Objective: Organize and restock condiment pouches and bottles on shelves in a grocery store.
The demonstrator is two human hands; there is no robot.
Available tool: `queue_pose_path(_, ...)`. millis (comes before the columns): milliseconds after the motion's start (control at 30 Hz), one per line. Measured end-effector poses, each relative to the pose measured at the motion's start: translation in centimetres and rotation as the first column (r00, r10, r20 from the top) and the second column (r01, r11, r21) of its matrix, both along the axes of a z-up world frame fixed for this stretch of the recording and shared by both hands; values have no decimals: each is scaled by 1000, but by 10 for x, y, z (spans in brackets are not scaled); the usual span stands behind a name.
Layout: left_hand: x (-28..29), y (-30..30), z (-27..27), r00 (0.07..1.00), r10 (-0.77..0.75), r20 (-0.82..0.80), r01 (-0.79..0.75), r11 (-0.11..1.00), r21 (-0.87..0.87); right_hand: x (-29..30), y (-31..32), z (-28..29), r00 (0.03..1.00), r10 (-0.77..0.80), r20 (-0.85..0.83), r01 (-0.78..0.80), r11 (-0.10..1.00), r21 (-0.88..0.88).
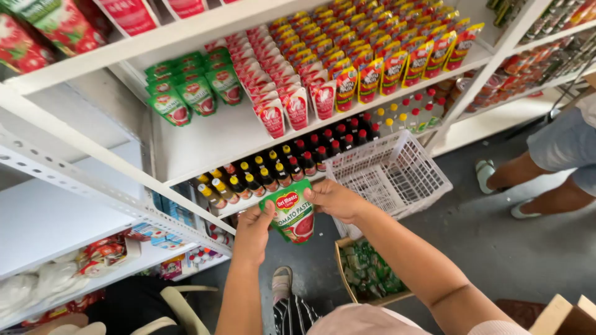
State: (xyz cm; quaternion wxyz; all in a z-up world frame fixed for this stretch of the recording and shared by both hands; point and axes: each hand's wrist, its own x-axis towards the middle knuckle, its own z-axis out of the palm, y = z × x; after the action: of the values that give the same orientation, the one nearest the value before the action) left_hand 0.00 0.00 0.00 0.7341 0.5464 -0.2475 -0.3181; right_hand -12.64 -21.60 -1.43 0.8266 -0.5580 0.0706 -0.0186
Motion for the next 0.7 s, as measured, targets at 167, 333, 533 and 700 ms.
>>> queue_pose_path(167, -11, 9, 66, 944, -41, 328, -8, 989, 147, 25, 4, 17, 997, -77, 7, 77, 997, 7)
queue_pose_path(333, 9, 10, 64, 894, 32, 447, -233, 885, 403, 69, 1, -12, 987, -157, -17, 156, 986, -58)
queue_pose_path(533, 83, -3, 33, 875, 200, 440, -361, 876, 320, 125, 27, 38, 979, -187, 84, 197, 970, -139)
queue_pose_path(700, 166, -35, 22, 781, 330, 530, -491, 849, 194, 204, 25, 15, 897, -261, 358, 377, 874, -308)
